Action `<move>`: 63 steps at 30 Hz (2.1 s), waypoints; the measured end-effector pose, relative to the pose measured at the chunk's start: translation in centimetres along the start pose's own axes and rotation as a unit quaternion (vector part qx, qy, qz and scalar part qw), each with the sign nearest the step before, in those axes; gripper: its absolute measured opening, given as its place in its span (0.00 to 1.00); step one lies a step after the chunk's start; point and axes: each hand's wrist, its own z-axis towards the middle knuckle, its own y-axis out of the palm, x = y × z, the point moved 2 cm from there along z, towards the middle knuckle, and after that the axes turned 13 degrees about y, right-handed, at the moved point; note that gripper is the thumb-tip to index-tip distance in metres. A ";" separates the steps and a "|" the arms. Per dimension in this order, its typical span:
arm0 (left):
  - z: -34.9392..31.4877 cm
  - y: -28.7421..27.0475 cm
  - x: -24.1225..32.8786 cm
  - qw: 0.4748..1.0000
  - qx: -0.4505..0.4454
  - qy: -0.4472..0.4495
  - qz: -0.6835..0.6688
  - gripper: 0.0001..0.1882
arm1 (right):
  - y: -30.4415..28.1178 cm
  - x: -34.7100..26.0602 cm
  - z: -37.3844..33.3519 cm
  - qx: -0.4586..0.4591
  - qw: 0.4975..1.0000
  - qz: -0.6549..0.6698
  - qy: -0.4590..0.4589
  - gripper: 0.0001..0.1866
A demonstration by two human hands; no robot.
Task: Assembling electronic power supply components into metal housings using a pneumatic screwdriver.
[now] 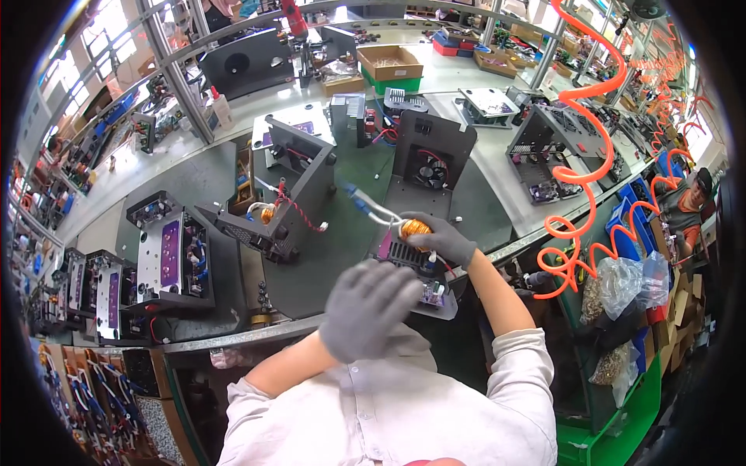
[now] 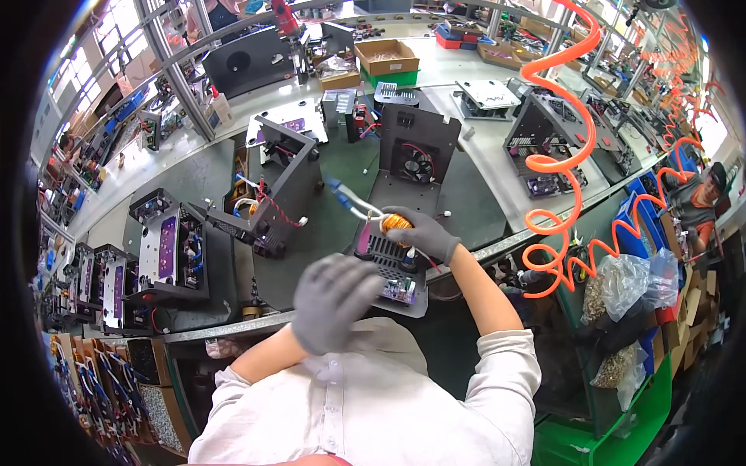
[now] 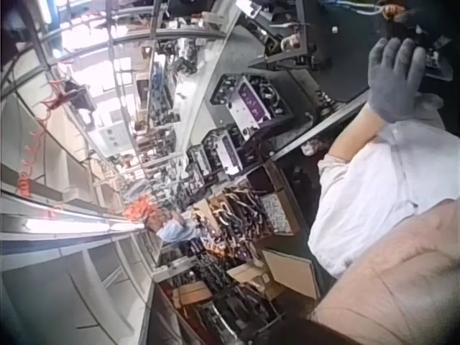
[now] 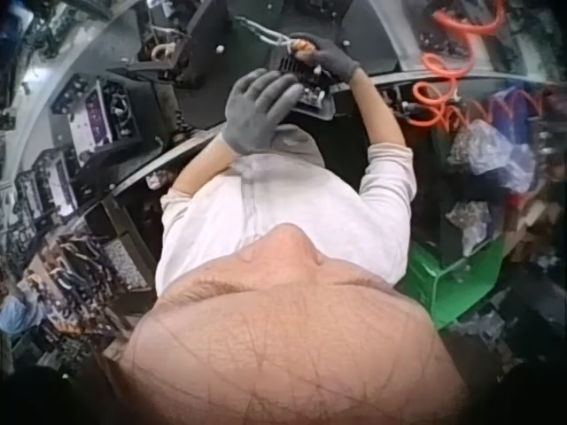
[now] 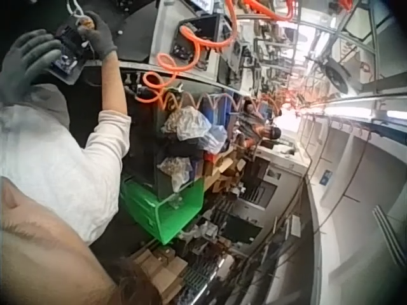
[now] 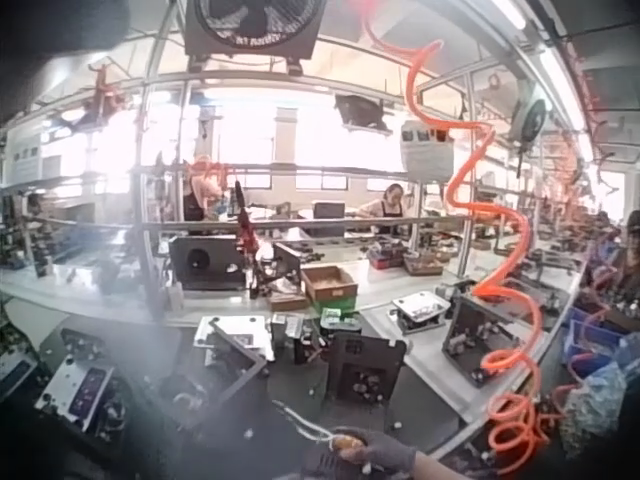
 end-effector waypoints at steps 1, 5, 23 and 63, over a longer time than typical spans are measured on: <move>-0.3 1.2 -0.2 1.000 -0.001 -0.006 0.002 0.26 | 0.3 -0.7 -0.3 -0.051 0.998 0.025 0.004 0.32; 0.1 3.9 -2.1 0.995 0.027 0.059 0.074 0.22 | 0.3 -1.4 -0.2 -0.101 0.994 0.031 -0.006 0.32; 2.1 4.0 -12.9 0.986 0.139 -0.076 -0.055 0.23 | -2.1 -3.0 -2.7 0.119 0.918 -0.337 -0.174 0.28; -10.7 -1.2 -14.0 0.933 0.151 -0.200 0.259 0.17 | 3.9 -14.9 -4.8 0.365 0.748 -0.392 -0.392 0.13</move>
